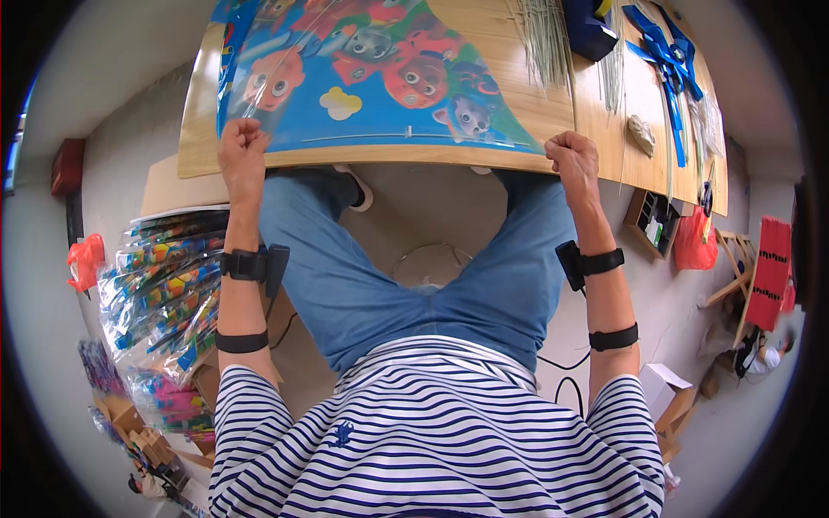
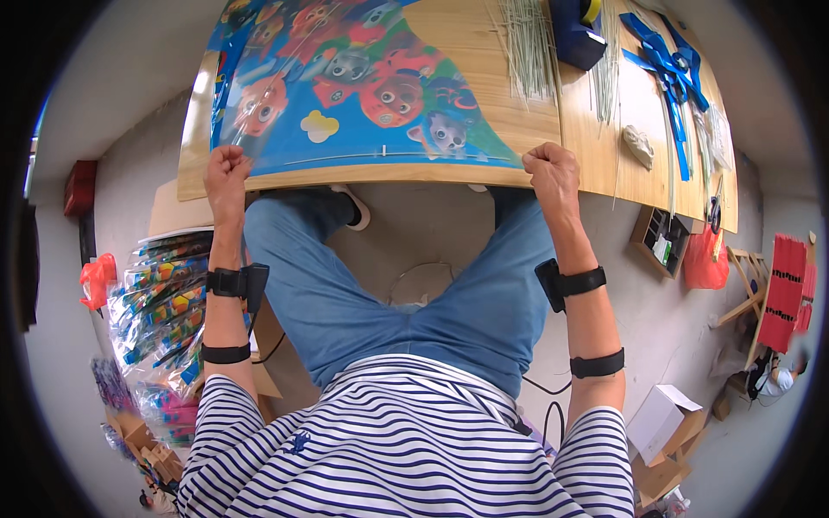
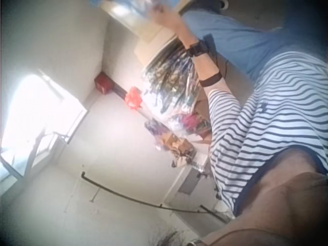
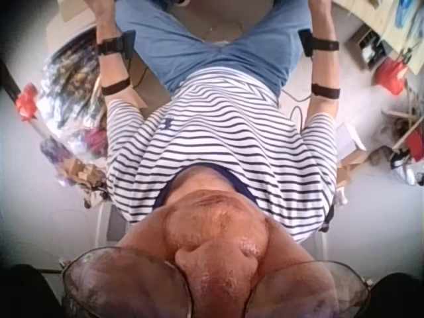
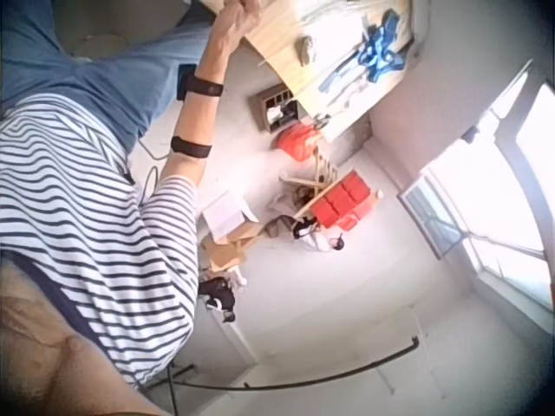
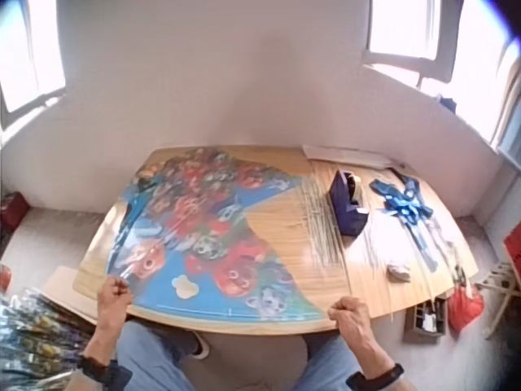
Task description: Assembling plastic kites by attaching rods and ribbons with tape.
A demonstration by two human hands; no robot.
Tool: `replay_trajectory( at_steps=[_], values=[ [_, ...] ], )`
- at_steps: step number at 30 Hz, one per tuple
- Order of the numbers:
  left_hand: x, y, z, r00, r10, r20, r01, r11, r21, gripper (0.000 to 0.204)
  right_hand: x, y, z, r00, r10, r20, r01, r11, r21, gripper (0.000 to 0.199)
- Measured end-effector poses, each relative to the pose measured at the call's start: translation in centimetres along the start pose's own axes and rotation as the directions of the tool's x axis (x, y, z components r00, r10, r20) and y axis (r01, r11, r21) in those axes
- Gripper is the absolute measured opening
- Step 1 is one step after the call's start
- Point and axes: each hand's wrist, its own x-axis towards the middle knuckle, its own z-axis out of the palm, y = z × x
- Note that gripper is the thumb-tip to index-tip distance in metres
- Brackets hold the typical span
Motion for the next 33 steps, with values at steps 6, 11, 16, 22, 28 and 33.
replay_trajectory(
  at_steps=[6,11,16,22,28,33],
  values=[
    [0.3,-1.1,0.8,0.996,0.088,0.020,-0.089,0.989,0.119,0.024,0.3,0.6,-0.4,0.990,-0.137,-0.018,0.134,0.983,-0.121,0.010],
    [-0.1,-0.9,1.4,1.000,0.008,-0.005,-0.008,0.991,0.137,0.023,0.2,0.7,-0.3,0.992,-0.126,0.006,0.126,0.984,-0.128,0.010],
    [-0.3,-0.7,1.5,0.999,0.025,-0.023,-0.020,0.980,0.196,0.023,0.3,0.9,0.1,0.994,-0.108,-0.009,0.107,0.990,-0.091,0.012],
    [-0.6,-1.5,1.7,0.995,0.093,-0.033,-0.081,0.961,0.265,0.022,0.3,1.2,0.3,0.994,-0.108,-0.008,0.106,0.984,-0.145,0.012],
    [-1.0,-1.2,2.0,0.997,0.072,-0.031,-0.061,0.956,0.288,0.023,0.2,1.2,0.6,0.991,-0.134,-0.026,0.127,0.977,-0.169,0.011],
    [-1.2,-1.3,2.3,0.995,0.087,-0.042,-0.071,0.955,0.289,0.023,0.4,1.8,0.6,0.988,-0.150,-0.041,0.142,0.979,-0.144,0.011]
  ],
)
